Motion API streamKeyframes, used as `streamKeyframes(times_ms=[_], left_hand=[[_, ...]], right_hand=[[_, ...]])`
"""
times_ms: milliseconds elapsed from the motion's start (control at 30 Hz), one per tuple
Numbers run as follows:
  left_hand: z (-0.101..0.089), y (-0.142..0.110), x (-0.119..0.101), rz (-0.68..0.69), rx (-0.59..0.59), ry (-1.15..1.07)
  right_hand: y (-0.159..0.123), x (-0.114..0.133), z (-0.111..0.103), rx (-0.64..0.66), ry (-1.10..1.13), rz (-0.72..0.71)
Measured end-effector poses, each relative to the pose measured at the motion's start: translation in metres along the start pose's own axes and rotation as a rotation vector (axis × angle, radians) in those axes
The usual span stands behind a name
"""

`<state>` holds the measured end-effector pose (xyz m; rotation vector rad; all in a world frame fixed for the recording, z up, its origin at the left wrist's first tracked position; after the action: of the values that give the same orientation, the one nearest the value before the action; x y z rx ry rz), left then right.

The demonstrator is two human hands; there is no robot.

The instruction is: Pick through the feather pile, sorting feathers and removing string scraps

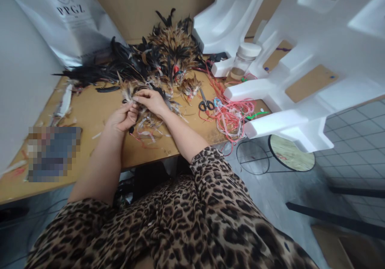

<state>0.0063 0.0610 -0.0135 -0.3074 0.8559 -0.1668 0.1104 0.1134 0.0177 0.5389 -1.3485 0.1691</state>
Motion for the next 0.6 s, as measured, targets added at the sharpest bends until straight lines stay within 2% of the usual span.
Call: streamKeyframes(times_ms=[133,300,433,533,600], left_hand=[[0.003,-0.006,0.005,-0.131,0.021,-0.085],[0.004,-0.006,0.006,-0.129,0.051,-0.035],[-0.002,0.003,-0.002,0.056,0.064,0.068],[-0.008,0.006,-0.01,0.245,-0.013,0.192],[-0.008,0.006,-0.012,0.303,-0.039,0.269]], right_hand=[[0.001,0.003,0.0,0.048,0.004,-0.037],[0.001,-0.001,0.001,0.069,0.025,0.01],[-0.001,-0.005,-0.002,-0.002,0.046,0.091],[-0.004,-0.007,-0.005,-0.059,0.048,0.161],[-0.005,-0.008,-0.004,-0.054,0.047,0.197]])
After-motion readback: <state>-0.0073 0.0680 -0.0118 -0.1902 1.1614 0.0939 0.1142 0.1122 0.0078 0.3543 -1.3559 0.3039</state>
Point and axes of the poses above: each hand's wrist, its own y-axis towards the middle knuckle, its own z-axis out of the palm, x = y × z, the point moved 6 cm from there along y, towards the middle knuckle
